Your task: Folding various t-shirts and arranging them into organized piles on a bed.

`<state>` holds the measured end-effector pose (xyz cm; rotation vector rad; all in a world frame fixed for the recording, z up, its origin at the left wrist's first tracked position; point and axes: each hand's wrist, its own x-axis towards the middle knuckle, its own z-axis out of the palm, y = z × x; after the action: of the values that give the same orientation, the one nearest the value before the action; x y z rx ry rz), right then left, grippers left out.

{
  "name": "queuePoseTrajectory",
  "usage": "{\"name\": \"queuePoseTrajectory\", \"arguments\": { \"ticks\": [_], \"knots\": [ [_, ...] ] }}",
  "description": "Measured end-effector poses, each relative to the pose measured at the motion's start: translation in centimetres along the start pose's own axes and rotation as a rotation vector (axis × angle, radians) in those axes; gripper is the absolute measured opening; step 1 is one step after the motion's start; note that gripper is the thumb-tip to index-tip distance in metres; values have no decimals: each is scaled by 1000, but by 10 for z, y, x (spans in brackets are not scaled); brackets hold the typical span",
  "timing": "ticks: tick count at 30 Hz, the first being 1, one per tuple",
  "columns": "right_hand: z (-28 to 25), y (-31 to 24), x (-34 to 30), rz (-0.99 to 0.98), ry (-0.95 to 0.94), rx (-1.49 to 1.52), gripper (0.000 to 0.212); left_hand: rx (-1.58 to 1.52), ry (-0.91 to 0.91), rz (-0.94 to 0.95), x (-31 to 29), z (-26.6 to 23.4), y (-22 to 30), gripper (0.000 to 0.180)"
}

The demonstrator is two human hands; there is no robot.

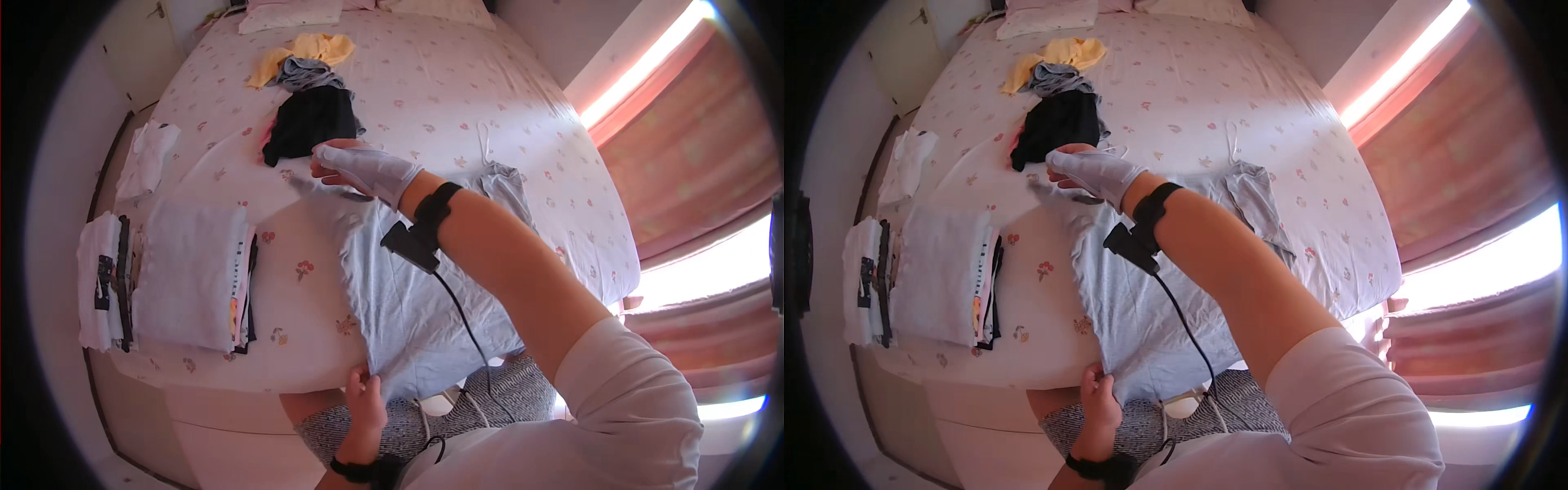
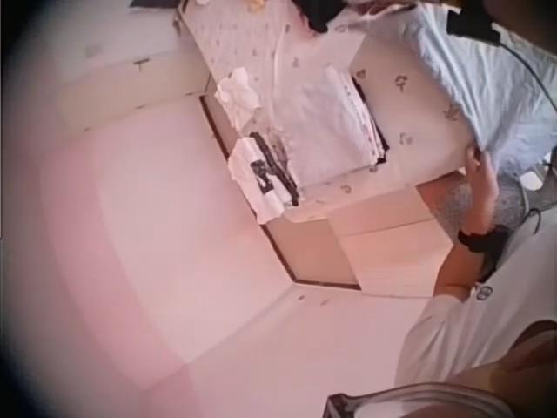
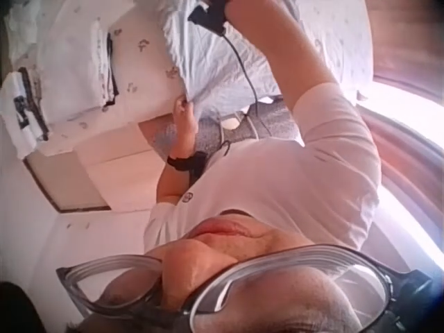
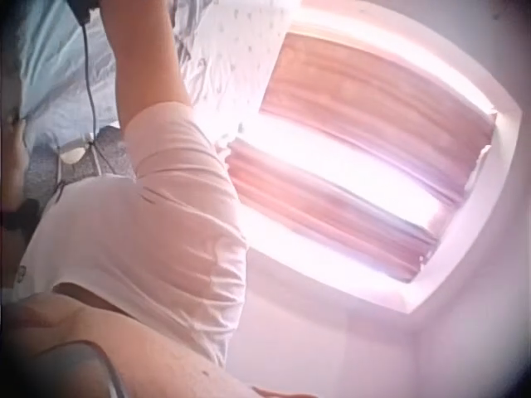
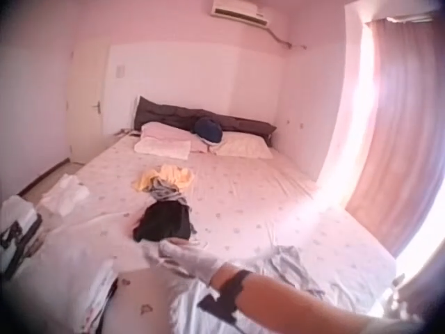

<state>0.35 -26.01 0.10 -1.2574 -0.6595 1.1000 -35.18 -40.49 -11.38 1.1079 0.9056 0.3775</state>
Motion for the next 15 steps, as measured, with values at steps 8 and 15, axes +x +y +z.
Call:
{"name": "queuePoseTrajectory", "arguments": {
  "ticks": [8,15],
  "knots": [
    [-32,59,-79,-67,146,-836,69,745,-232,-14,-7,-38,14,30],
    [33,138,-141,-391,-50,-1431,82,827,460,646,185,-5,115,60]
  ]
}}
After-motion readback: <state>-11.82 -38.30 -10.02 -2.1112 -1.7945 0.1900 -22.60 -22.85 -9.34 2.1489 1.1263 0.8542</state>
